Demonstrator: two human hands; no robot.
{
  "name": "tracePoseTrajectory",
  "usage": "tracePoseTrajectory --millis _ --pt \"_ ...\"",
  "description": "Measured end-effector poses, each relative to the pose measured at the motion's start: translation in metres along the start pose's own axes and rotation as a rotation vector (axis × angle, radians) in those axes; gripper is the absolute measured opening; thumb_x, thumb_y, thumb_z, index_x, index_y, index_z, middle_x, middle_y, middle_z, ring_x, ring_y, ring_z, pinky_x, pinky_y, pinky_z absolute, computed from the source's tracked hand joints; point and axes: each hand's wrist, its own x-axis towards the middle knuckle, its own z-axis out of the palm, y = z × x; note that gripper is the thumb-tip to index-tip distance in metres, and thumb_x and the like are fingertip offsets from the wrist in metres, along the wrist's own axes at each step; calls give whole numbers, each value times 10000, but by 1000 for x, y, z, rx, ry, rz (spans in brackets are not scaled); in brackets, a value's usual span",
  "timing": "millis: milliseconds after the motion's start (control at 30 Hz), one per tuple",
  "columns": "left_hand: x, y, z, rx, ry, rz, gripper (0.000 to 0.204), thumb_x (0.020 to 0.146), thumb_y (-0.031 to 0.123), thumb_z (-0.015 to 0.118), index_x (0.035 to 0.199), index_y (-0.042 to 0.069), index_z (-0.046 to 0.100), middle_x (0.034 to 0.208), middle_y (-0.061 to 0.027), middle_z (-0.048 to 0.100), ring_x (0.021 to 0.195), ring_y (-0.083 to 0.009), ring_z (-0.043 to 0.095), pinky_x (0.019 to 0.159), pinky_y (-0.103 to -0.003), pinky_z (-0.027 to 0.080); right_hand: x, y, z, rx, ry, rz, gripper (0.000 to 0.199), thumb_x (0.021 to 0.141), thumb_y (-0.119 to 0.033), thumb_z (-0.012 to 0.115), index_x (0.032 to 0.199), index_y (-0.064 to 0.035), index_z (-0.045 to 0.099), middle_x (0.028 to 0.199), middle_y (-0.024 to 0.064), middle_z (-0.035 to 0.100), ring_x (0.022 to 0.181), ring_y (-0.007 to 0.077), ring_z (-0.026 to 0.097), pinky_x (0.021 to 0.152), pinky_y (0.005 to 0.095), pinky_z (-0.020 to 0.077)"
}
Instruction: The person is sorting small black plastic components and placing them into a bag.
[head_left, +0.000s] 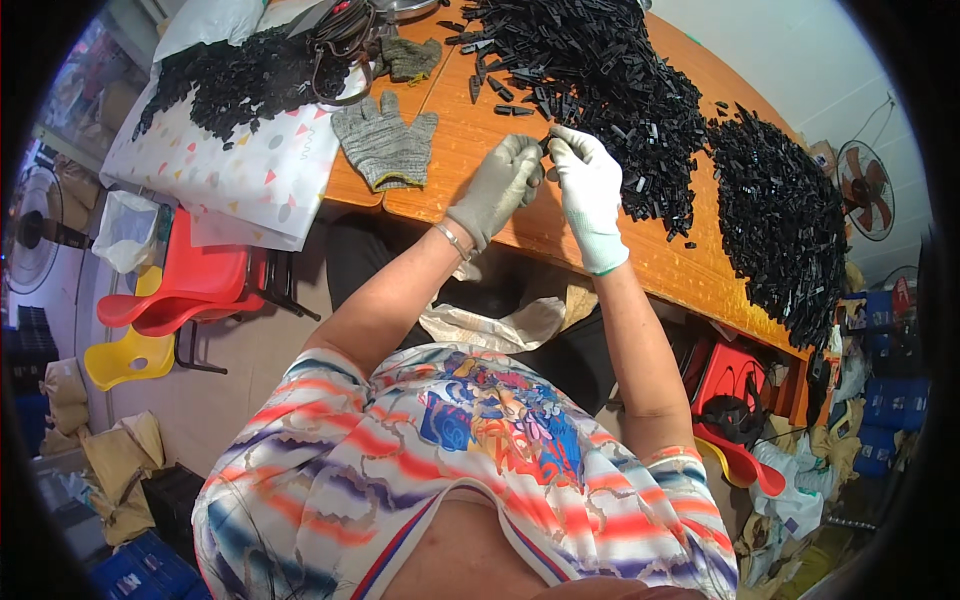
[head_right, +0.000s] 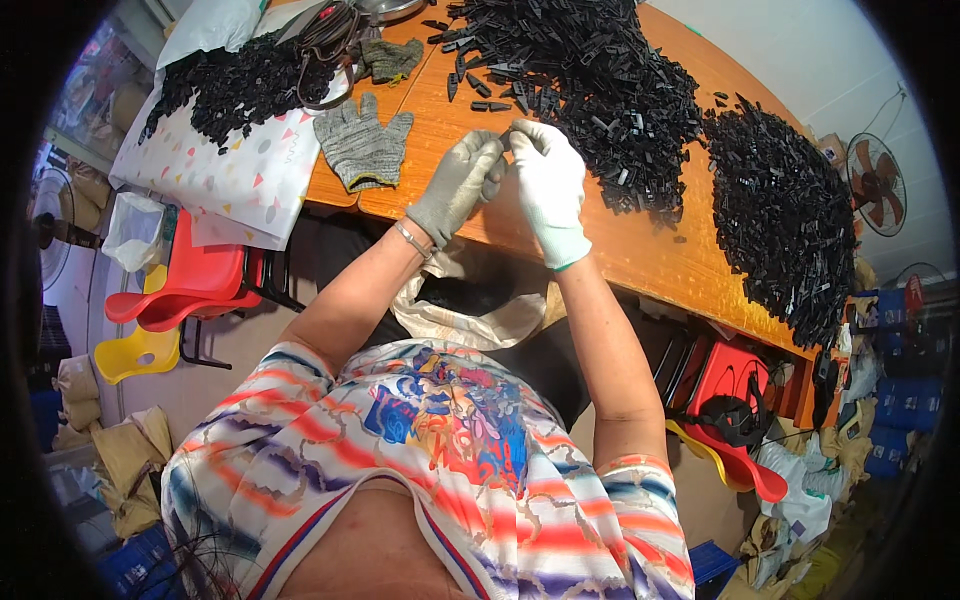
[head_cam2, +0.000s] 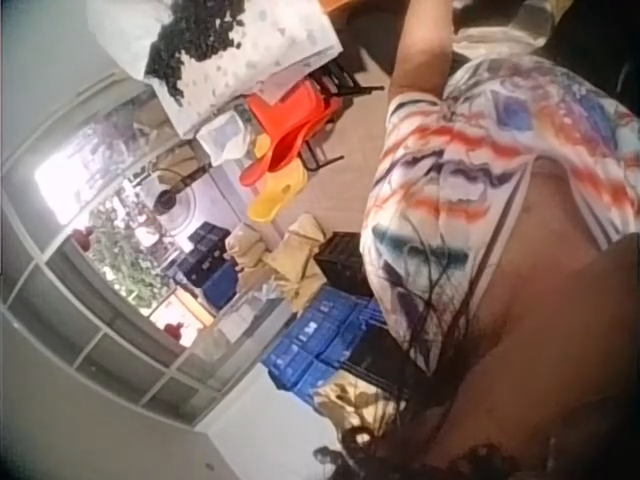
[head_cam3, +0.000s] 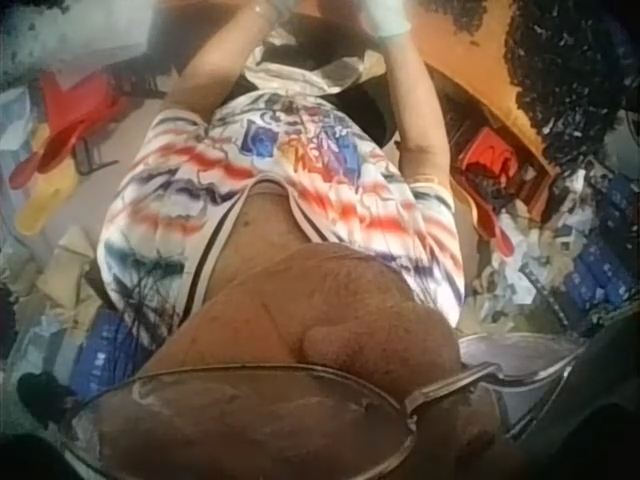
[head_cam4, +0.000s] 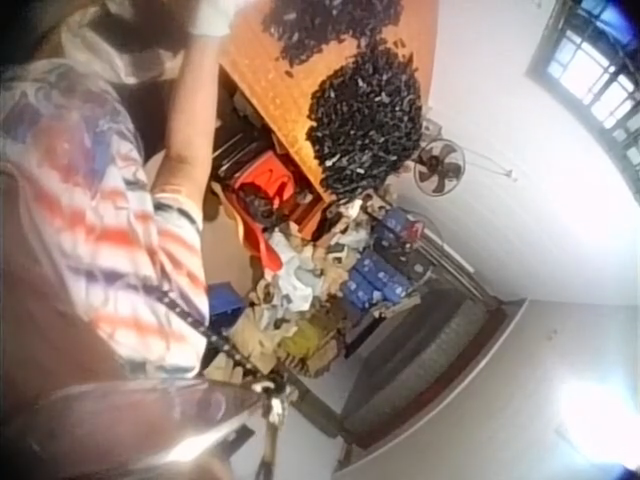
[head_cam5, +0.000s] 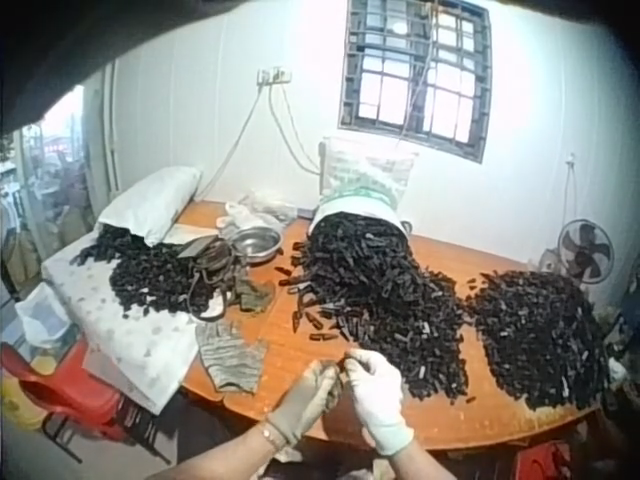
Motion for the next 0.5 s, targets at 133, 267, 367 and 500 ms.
tracePoseTrajectory --millis 133,267,367,500 --pt "-4 2 7 -10 67 13 162 1002 209 457 1029 59 514 716 20 490 553 -38 400 491 -185 333 -4 5 1 -187 52 -112 213 883 -137 639 1055 -18 673 955 112 702 858 166 666 787 274 505" --pt "-5 -1 6 8 68 10 162 999 204 458 1010 56 523 705 26 487 548 -36 395 488 -186 328 -6 2 0 -484 48 -306 199 876 -183 647 1025 -53 666 918 136 693 803 239 679 719 319 521" --pt "-7 -4 4 62 85 -15 179 997 209 465 996 47 540 688 37 482 548 -31 390 488 -183 322 -3 -5 -5 -740 -62 -355 183 871 -208 621 973 -58 648 881 149 682 760 302 667 682 371 522" --pt "-8 -9 8 90 158 -16 216 991 236 478 961 44 573 670 53 467 554 -27 380 491 -187 316 1 2 -6 -876 -197 -443 134 857 -188 560 858 -57 589 776 177 646 721 376 640 659 461 498"
